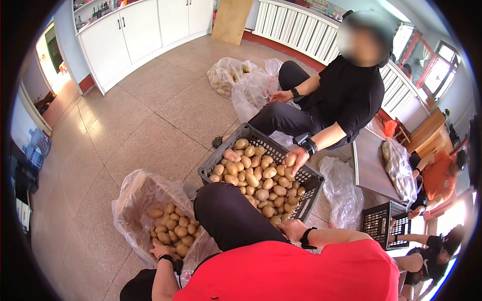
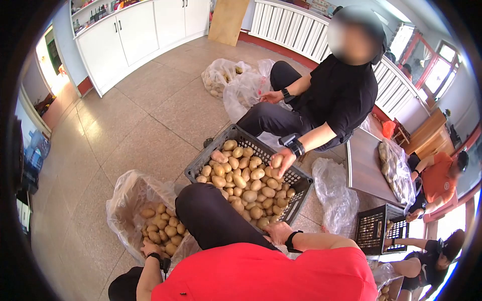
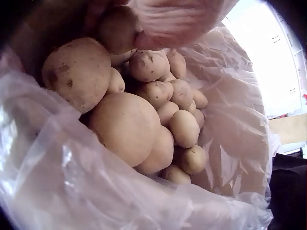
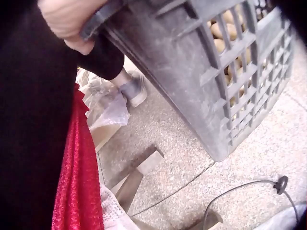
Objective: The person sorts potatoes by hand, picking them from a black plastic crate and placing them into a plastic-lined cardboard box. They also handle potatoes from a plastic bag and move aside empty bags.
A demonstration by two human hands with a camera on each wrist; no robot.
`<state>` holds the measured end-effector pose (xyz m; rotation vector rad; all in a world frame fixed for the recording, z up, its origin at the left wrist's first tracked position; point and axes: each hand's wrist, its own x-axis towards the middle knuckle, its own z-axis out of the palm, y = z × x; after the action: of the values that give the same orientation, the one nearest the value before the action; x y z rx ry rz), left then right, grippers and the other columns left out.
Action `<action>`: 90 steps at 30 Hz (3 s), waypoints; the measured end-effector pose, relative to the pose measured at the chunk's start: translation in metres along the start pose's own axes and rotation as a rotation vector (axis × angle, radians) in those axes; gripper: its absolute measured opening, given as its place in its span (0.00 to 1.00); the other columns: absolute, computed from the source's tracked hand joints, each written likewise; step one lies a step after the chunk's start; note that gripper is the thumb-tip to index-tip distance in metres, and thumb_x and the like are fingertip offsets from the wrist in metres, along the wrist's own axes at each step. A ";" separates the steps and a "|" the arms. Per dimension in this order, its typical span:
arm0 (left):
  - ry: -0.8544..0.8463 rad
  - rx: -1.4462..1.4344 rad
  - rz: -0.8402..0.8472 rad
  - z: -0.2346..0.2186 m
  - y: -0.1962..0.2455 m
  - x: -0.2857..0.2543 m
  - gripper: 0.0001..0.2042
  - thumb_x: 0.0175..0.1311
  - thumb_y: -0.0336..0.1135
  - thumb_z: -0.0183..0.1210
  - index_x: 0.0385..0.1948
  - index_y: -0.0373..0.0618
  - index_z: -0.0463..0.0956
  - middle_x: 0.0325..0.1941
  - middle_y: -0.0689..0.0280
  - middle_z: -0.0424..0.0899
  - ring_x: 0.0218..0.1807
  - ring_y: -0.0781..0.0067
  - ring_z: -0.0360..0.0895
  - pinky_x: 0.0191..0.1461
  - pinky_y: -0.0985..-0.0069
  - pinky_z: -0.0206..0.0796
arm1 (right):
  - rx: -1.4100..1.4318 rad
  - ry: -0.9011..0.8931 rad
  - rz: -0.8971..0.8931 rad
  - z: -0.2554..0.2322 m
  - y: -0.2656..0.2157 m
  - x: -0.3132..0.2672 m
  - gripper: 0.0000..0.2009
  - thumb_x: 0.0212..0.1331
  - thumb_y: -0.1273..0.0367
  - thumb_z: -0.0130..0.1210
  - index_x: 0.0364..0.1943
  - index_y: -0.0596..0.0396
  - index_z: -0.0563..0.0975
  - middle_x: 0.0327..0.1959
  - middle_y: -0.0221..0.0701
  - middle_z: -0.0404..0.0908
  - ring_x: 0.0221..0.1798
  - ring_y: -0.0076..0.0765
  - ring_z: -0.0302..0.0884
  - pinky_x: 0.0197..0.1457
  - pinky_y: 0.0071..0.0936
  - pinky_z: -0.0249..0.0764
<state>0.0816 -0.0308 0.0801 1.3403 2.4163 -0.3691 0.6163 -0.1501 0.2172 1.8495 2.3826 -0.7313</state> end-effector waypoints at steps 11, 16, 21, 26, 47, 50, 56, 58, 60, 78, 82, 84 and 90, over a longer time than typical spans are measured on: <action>-0.003 -0.061 -0.137 -0.007 0.002 -0.004 0.19 0.57 0.34 0.55 0.50 0.39 0.67 0.56 0.46 0.62 0.51 0.50 0.74 0.55 0.63 0.68 | -0.044 -0.089 0.066 -0.001 -0.002 0.001 0.18 0.57 0.53 0.49 0.41 0.52 0.74 0.35 0.35 0.78 0.43 0.46 0.77 0.44 0.39 0.74; -0.022 -0.029 -0.127 -0.026 0.009 -0.022 0.20 0.56 0.35 0.57 0.50 0.40 0.67 0.56 0.48 0.63 0.51 0.51 0.74 0.55 0.64 0.68 | -0.048 -0.105 0.078 -0.004 -0.005 0.001 0.18 0.57 0.53 0.49 0.41 0.51 0.74 0.35 0.34 0.78 0.43 0.45 0.77 0.44 0.39 0.74; -0.029 -0.128 -0.061 -0.014 0.004 -0.014 0.22 0.53 0.36 0.58 0.51 0.42 0.67 0.56 0.48 0.65 0.56 0.48 0.70 0.59 0.63 0.64 | -0.058 -0.083 0.060 0.000 -0.002 0.001 0.17 0.57 0.54 0.49 0.42 0.51 0.74 0.35 0.33 0.78 0.44 0.44 0.77 0.45 0.38 0.74; -0.038 -0.067 -0.003 0.002 0.000 0.006 0.20 0.56 0.38 0.55 0.49 0.37 0.69 0.51 0.45 0.71 0.54 0.47 0.71 0.57 0.60 0.64 | -0.045 -0.116 0.078 0.001 -0.002 0.002 0.16 0.51 0.63 0.54 0.45 0.49 0.72 0.36 0.35 0.78 0.45 0.44 0.76 0.47 0.39 0.72; 0.199 -0.234 0.191 -0.015 0.020 -0.013 0.24 0.46 0.42 0.63 0.47 0.45 0.73 0.52 0.49 0.70 0.56 0.50 0.67 0.59 0.62 0.62 | -0.034 0.036 0.645 -0.018 0.072 0.126 0.19 0.54 0.58 0.54 0.45 0.57 0.72 0.43 0.46 0.79 0.46 0.49 0.78 0.48 0.45 0.73; 0.202 -0.232 0.237 -0.014 0.021 -0.012 0.23 0.45 0.42 0.63 0.45 0.45 0.74 0.51 0.49 0.71 0.56 0.50 0.66 0.60 0.62 0.61 | -0.011 0.067 0.706 0.030 0.099 0.131 0.19 0.56 0.61 0.52 0.47 0.60 0.70 0.44 0.46 0.79 0.47 0.49 0.78 0.48 0.42 0.74; 0.211 -0.246 0.254 0.000 0.019 -0.007 0.20 0.43 0.42 0.63 0.41 0.47 0.77 0.48 0.49 0.73 0.54 0.49 0.68 0.59 0.62 0.61 | -0.142 0.034 0.746 0.043 0.074 0.132 0.12 0.59 0.67 0.45 0.43 0.60 0.70 0.43 0.43 0.78 0.45 0.46 0.80 0.45 0.38 0.77; 0.207 -0.243 0.251 0.001 0.018 -0.006 0.20 0.43 0.42 0.63 0.41 0.48 0.77 0.48 0.49 0.74 0.54 0.49 0.68 0.59 0.62 0.61 | -0.077 0.008 0.671 0.042 0.068 0.131 0.12 0.59 0.67 0.45 0.43 0.60 0.70 0.43 0.43 0.78 0.45 0.46 0.80 0.45 0.38 0.77; 0.199 -0.225 0.253 0.004 0.018 -0.003 0.20 0.42 0.42 0.63 0.41 0.48 0.77 0.49 0.49 0.73 0.54 0.49 0.68 0.59 0.61 0.61 | -0.121 0.011 0.600 0.048 0.058 0.133 0.12 0.58 0.67 0.46 0.43 0.58 0.70 0.42 0.44 0.78 0.44 0.46 0.80 0.45 0.39 0.76; 0.216 -0.293 0.248 -0.033 0.047 -0.018 0.18 0.50 0.42 0.59 0.43 0.45 0.78 0.46 0.51 0.76 0.51 0.51 0.72 0.55 0.62 0.64 | 0.087 0.137 0.694 0.032 0.052 0.142 0.17 0.51 0.59 0.53 0.39 0.59 0.73 0.33 0.43 0.81 0.38 0.39 0.82 0.38 0.34 0.77; 0.227 -0.456 0.362 -0.042 0.060 0.001 0.19 0.51 0.40 0.61 0.44 0.44 0.77 0.43 0.52 0.78 0.46 0.53 0.74 0.51 0.64 0.67 | 0.485 0.197 0.776 0.011 0.058 0.151 0.19 0.51 0.58 0.54 0.40 0.60 0.73 0.27 0.40 0.79 0.27 0.35 0.81 0.28 0.29 0.77; 0.145 -0.825 0.387 -0.042 0.068 0.012 0.17 0.54 0.38 0.60 0.44 0.41 0.76 0.39 0.55 0.80 0.39 0.59 0.77 0.44 0.69 0.70 | 0.862 0.224 0.642 -0.039 0.035 0.147 0.20 0.53 0.57 0.55 0.39 0.60 0.74 0.23 0.37 0.77 0.19 0.31 0.77 0.20 0.28 0.74; -0.377 -1.571 0.352 -0.131 0.107 -0.026 0.19 0.64 0.38 0.53 0.54 0.42 0.67 0.38 0.62 0.79 0.37 0.75 0.77 0.38 0.80 0.69 | 1.116 0.360 0.303 -0.167 -0.050 0.157 0.16 0.61 0.59 0.51 0.40 0.60 0.74 0.26 0.31 0.76 0.24 0.27 0.77 0.24 0.24 0.75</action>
<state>0.1625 0.0556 0.2039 0.7130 1.3030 1.0522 0.5666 0.0474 0.3340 2.7876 1.8296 -2.1164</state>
